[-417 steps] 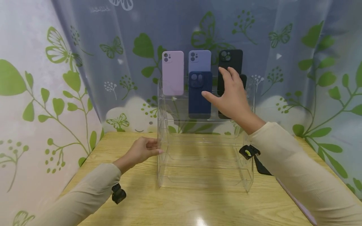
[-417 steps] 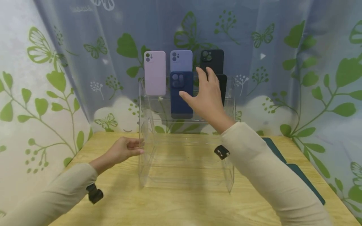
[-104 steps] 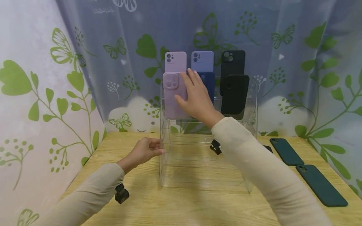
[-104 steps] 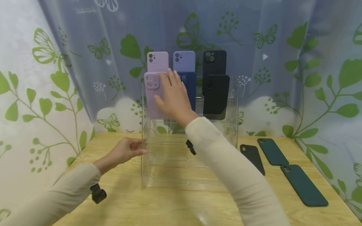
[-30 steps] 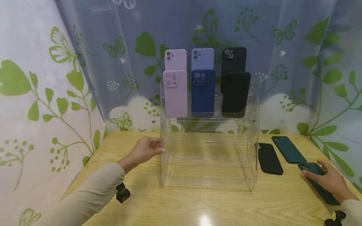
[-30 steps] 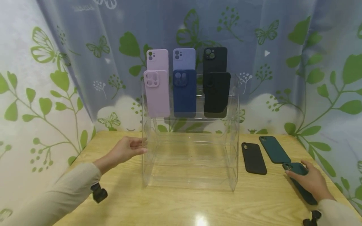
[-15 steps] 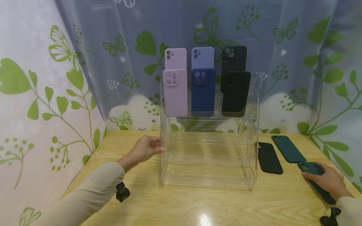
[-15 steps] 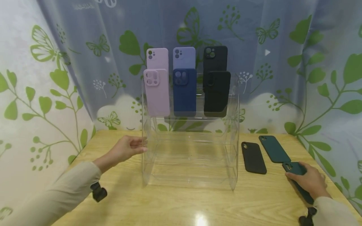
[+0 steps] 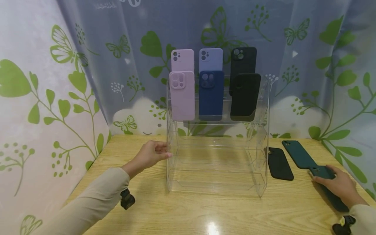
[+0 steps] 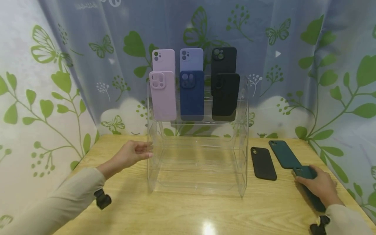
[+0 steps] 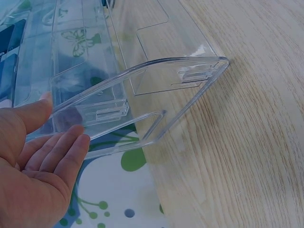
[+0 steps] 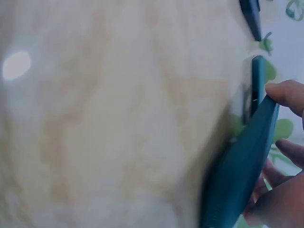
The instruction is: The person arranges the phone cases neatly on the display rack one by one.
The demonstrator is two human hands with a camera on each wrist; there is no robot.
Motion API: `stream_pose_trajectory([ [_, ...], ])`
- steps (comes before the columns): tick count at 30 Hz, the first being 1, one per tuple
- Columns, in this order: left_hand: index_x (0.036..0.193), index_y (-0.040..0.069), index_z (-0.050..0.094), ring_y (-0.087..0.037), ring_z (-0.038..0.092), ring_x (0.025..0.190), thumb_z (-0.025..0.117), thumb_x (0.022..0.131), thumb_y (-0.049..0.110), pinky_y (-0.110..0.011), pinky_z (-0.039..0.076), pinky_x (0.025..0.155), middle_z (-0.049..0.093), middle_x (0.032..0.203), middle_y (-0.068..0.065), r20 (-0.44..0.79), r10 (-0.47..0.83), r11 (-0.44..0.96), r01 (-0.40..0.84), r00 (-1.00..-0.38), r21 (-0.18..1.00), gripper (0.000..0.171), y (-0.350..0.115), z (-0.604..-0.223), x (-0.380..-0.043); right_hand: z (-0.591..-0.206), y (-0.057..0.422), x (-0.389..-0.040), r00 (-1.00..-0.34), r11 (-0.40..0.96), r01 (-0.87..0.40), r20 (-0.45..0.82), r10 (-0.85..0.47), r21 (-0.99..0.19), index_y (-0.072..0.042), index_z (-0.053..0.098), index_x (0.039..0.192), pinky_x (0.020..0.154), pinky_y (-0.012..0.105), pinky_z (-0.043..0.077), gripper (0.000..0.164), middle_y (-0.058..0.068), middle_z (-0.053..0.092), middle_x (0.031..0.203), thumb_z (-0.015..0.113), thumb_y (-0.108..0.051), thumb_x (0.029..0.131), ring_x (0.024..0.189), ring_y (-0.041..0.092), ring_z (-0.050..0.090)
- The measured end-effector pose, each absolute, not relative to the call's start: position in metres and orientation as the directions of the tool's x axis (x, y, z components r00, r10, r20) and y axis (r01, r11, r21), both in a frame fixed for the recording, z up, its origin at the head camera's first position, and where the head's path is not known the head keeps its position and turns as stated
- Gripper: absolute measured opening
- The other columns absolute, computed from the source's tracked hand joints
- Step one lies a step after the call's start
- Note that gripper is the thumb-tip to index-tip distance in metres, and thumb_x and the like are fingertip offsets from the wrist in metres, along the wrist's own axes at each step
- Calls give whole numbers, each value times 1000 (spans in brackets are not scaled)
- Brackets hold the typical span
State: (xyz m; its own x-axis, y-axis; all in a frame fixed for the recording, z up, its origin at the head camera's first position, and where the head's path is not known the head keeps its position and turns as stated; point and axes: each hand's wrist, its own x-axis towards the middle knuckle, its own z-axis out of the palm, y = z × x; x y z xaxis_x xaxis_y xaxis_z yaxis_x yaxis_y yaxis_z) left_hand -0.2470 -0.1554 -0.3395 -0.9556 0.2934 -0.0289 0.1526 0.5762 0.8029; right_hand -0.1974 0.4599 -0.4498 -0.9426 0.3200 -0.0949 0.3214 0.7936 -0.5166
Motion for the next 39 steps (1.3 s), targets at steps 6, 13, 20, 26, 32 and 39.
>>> stream_pose_trajectory([
  [6,137,-4,49,-33,57,119,68,91,18,-37,54,89,58,129,-22,-32,295,568,149,-955,810,54,-156,-340,-246,-435,447,-198,-955,787,257,-21,297,-561,13,8,147,86,72,33,94,47,14,141,60,-44,91,119,66,22],
  [13,136,-5,49,-33,57,119,68,91,17,-37,54,89,58,129,-23,-29,294,570,151,-955,808,54,-155,-339,-245,-410,427,-196,-966,804,181,50,253,-566,9,6,149,80,71,36,94,47,15,141,59,-43,92,116,66,25],
  [20,136,-3,50,-33,57,119,68,91,17,-38,54,89,58,130,-22,-20,293,577,159,-956,801,53,-157,-338,-246,-384,403,-194,-964,787,115,122,235,-606,5,2,151,71,66,41,96,47,10,140,59,-44,92,114,64,26],
  [26,136,-4,50,-33,57,119,68,91,17,-38,54,89,57,130,-22,-22,295,574,159,-955,804,53,-157,-338,-247,-358,379,-191,-963,772,41,181,199,-634,2,5,152,67,61,43,94,47,9,139,61,-42,92,113,62,30],
  [32,137,-2,50,-33,56,120,68,91,19,-38,53,90,57,131,-21,-26,299,581,160,-954,798,53,-157,-338,-247,-339,352,-185,-949,746,14,226,220,-666,-1,10,153,65,58,42,91,43,11,141,63,-40,91,113,58,30],
  [39,137,-2,51,-33,57,119,68,91,19,-38,54,89,58,130,-22,-24,297,581,161,-955,798,53,-155,-339,-247,-322,325,-175,-930,734,-51,299,211,-677,-5,15,154,72,62,38,87,38,16,143,65,-36,90,117,56,30],
])
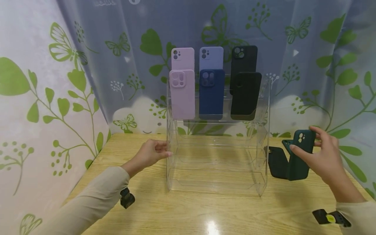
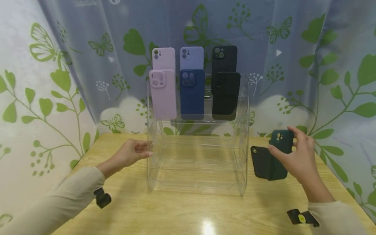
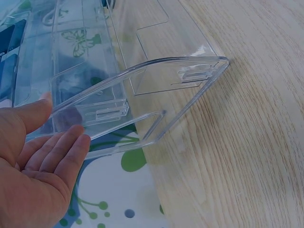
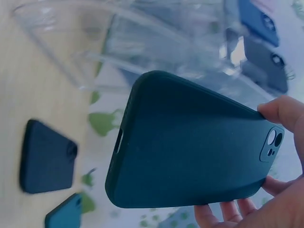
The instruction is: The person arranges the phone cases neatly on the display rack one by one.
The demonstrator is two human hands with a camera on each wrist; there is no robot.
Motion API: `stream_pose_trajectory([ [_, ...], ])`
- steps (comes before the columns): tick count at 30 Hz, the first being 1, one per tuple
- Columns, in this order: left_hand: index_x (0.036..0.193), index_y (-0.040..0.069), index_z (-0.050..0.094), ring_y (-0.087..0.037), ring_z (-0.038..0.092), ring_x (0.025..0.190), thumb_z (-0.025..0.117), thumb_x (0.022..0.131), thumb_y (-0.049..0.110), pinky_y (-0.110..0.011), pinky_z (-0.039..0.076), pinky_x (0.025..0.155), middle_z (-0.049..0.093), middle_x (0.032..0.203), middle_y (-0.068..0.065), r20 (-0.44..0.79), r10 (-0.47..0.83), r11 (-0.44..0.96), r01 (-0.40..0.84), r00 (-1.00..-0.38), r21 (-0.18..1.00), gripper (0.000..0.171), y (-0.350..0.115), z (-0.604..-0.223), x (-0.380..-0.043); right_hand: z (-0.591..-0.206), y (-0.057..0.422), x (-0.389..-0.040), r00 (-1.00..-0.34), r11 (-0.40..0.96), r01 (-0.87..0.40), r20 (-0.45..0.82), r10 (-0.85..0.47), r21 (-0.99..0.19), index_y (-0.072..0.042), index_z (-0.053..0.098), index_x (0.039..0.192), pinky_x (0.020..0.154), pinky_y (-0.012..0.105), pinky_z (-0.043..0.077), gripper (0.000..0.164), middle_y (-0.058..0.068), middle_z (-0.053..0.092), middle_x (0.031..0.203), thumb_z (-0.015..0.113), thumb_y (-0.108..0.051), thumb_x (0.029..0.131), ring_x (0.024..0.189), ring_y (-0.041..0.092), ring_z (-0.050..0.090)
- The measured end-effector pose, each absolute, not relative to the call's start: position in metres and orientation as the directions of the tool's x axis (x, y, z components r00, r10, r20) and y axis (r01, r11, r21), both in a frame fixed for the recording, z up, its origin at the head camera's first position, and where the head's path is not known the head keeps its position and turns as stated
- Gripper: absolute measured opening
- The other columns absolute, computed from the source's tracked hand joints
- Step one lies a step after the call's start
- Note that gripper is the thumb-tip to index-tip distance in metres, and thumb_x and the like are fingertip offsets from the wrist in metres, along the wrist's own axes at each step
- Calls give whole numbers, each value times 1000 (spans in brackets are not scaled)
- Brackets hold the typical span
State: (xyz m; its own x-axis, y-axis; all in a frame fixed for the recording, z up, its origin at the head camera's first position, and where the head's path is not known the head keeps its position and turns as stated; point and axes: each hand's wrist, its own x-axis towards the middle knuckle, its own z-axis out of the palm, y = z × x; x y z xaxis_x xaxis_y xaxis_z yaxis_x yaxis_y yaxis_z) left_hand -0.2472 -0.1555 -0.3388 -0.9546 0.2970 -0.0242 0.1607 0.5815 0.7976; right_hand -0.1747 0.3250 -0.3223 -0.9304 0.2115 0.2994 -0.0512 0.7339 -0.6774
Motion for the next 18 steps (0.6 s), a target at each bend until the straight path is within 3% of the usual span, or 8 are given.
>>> stream_pose_trajectory([
  [3,136,-3,51,-33,58,118,68,91,18,-38,54,89,58,129,-22,-26,292,579,155,-956,801,53,-154,-339,-247,-314,318,-171,-925,720,-82,322,203,-689,-7,15,154,71,61,39,86,36,16,142,66,-34,90,117,55,31],
  [6,136,-4,51,-33,58,117,68,91,18,-38,54,89,59,128,-22,-27,292,578,154,-956,801,53,-154,-340,-247,-306,311,-167,-920,706,-100,335,203,-701,-8,16,154,68,46,43,85,32,18,141,66,-32,90,115,50,34],
  [10,136,-4,51,-33,58,118,68,90,18,-38,54,89,58,129,-22,-27,291,580,154,-956,800,53,-154,-340,-247,-297,298,-161,-904,700,-128,374,210,-702,-12,20,153,63,23,38,82,22,22,137,68,-31,89,107,30,39],
  [14,136,-4,51,-33,58,118,68,90,17,-38,54,89,58,129,-23,-22,291,576,156,-957,802,53,-154,-339,-247,-289,282,-158,-879,666,-194,429,208,-720,-15,25,151,62,11,39,78,13,25,132,70,-26,88,101,10,38],
  [18,136,-4,51,-33,58,118,68,91,17,-38,54,89,58,129,-23,-16,292,576,162,-956,801,53,-155,-339,-247,-280,263,-160,-865,611,-254,459,203,-750,-16,26,149,67,5,42,76,6,26,128,71,-22,87,100,2,39],
])
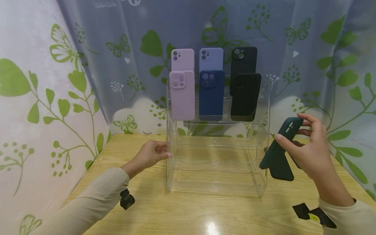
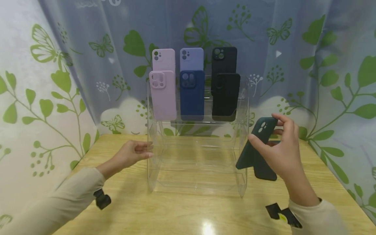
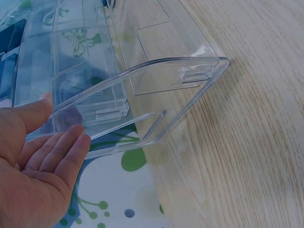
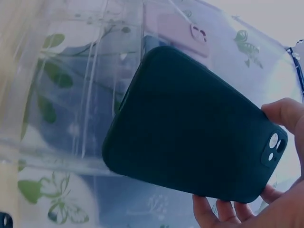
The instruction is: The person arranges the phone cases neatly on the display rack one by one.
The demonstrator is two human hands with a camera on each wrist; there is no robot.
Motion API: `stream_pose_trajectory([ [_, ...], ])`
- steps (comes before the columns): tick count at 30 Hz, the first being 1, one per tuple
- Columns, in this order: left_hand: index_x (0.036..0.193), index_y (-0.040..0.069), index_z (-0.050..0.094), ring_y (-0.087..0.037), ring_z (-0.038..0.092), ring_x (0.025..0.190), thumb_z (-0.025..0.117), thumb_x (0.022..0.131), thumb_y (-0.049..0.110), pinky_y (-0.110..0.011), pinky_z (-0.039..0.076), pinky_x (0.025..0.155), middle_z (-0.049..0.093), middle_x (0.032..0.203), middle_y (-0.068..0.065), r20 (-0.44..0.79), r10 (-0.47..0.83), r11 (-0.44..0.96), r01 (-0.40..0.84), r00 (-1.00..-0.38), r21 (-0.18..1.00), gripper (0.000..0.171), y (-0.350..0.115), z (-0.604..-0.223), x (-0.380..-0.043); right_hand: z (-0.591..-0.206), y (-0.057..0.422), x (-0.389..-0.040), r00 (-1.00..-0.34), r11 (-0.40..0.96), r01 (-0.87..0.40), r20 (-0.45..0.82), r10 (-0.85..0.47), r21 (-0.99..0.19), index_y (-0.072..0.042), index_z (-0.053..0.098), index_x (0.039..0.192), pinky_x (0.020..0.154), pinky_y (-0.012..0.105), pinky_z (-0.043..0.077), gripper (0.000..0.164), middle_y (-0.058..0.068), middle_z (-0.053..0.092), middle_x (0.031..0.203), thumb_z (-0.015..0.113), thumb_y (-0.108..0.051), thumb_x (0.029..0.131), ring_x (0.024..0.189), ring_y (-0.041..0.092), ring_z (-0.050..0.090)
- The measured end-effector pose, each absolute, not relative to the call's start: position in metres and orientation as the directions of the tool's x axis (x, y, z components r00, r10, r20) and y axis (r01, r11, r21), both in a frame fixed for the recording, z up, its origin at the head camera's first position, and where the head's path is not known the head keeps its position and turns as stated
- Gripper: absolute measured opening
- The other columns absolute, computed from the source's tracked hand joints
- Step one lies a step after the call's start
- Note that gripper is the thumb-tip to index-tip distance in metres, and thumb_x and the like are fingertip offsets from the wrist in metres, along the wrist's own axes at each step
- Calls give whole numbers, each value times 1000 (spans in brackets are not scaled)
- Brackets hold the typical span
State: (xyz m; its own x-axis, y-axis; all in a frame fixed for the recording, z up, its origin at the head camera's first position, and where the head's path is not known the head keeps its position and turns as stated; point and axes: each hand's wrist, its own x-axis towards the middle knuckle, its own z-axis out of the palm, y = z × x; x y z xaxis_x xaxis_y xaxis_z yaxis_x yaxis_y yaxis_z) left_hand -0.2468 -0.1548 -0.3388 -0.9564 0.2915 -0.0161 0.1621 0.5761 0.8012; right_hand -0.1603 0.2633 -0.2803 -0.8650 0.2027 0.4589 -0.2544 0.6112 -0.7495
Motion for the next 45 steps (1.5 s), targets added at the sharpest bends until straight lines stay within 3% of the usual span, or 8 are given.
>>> stream_pose_trajectory([
  [11,135,-4,51,-33,58,118,68,90,16,-37,54,89,58,129,-22,-1,298,569,177,-955,803,52,-156,-340,-247,-268,225,-182,-774,525,-353,557,300,-774,-17,32,143,69,5,46,74,-11,28,120,74,-15,82,98,4,44],
  [20,136,-5,50,-33,58,118,68,91,16,-37,54,89,57,130,-23,-4,302,569,177,-953,803,53,-156,-340,-246,-267,205,-213,-634,551,-457,690,349,-698,-21,36,138,73,14,49,72,0,33,129,76,-29,80,97,8,39],
  [23,136,-4,50,-33,57,119,68,91,16,-37,54,89,57,131,-22,-5,304,572,178,-953,801,53,-157,-340,-246,-271,201,-223,-627,612,-413,698,346,-674,-20,35,141,75,20,47,75,6,32,132,75,-37,80,96,10,36],
  [26,137,-3,50,-33,57,118,68,91,16,-37,54,89,57,130,-22,-7,306,571,177,-952,802,53,-157,-339,-246,-275,198,-230,-631,673,-365,702,329,-643,-15,33,142,76,31,42,77,14,30,132,73,-40,81,96,19,34],
  [32,135,-6,50,-34,58,117,68,90,15,-38,54,89,57,129,-24,-1,308,562,181,-951,807,53,-156,-338,-246,-284,194,-240,-629,732,-343,723,286,-588,-11,33,142,94,52,38,78,21,28,132,74,-39,82,114,35,35],
  [38,136,-5,50,-33,58,117,68,91,15,-37,54,89,58,129,-23,-5,310,563,179,-951,806,53,-156,-338,-245,-294,187,-249,-604,792,-344,765,225,-505,-6,35,139,96,56,37,76,24,29,127,74,-37,82,114,41,34],
  [45,137,-4,49,-33,57,119,67,91,16,-38,53,90,56,131,-23,-17,307,567,169,-951,806,53,-156,-338,-246,-299,181,-254,-618,819,-307,756,216,-485,1,35,139,97,59,33,75,24,27,125,75,-32,83,113,44,31],
])
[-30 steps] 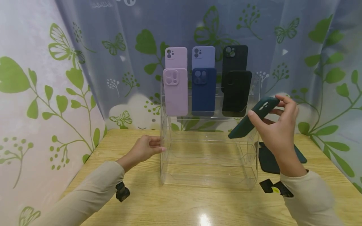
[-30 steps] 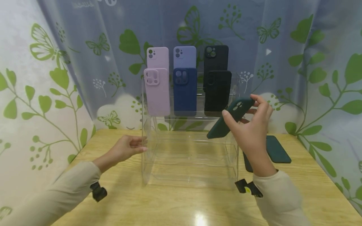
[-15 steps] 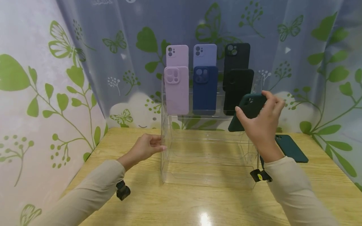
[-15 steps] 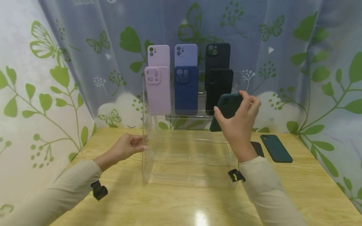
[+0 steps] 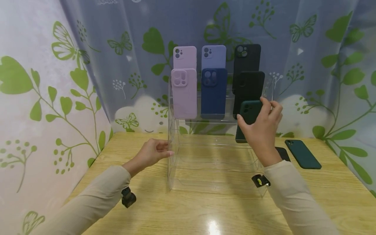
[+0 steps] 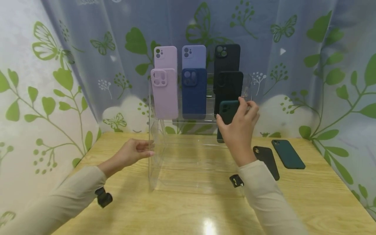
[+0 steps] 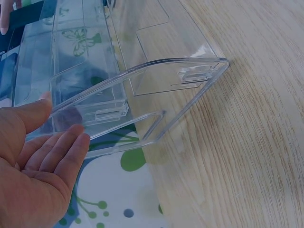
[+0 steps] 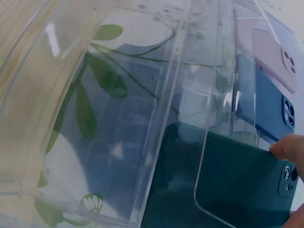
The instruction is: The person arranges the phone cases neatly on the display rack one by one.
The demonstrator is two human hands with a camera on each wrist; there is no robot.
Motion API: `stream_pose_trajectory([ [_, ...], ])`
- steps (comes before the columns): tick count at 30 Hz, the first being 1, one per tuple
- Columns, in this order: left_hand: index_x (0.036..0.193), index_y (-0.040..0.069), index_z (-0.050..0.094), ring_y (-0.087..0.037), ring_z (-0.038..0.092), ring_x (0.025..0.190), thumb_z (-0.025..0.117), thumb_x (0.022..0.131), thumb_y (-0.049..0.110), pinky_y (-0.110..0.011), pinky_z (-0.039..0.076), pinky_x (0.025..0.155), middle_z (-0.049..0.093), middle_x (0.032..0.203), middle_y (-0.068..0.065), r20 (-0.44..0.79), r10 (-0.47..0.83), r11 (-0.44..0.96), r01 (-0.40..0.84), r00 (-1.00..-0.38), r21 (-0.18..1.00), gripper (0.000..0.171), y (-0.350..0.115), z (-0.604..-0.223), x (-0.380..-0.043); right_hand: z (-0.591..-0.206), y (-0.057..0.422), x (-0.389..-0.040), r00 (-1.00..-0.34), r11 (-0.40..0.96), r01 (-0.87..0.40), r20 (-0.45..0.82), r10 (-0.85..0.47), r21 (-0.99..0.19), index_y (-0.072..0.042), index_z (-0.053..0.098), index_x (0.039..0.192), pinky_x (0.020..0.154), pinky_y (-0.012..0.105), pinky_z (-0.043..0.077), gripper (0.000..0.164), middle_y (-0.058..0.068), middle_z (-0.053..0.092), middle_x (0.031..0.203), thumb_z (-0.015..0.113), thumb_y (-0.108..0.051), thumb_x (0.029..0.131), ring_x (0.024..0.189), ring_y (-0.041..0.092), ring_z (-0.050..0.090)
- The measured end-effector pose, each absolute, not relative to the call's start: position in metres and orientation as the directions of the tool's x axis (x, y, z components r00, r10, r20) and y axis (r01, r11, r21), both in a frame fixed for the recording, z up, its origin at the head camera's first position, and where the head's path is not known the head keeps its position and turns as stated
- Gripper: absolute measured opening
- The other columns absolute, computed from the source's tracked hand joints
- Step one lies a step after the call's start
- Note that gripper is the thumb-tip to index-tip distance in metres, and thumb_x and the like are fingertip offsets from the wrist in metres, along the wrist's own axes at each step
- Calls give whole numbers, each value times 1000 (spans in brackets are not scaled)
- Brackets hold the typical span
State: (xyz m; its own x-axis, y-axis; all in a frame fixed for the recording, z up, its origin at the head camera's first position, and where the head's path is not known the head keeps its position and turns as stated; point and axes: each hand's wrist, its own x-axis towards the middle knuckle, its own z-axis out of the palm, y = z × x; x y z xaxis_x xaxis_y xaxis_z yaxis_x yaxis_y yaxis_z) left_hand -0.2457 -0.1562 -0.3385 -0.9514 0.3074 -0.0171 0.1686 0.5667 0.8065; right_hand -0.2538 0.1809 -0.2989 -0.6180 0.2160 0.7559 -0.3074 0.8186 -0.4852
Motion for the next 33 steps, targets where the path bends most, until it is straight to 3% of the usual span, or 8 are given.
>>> stream_pose_trajectory([
  [14,137,-4,49,-34,56,120,67,92,16,-39,53,91,55,132,-23,-12,305,570,172,-952,803,53,-156,-339,-246,-295,169,-256,-664,823,-234,703,254,-518,2,32,144,92,53,35,78,23,26,132,72,-31,86,112,41,29],
  [33,137,-5,49,-34,58,118,67,91,15,-39,53,90,56,131,-23,-5,304,564,175,-953,807,53,-155,-340,-246,-301,167,-258,-609,810,-301,755,244,-504,2,34,145,92,52,34,83,24,28,133,78,-28,82,110,41,31],
])
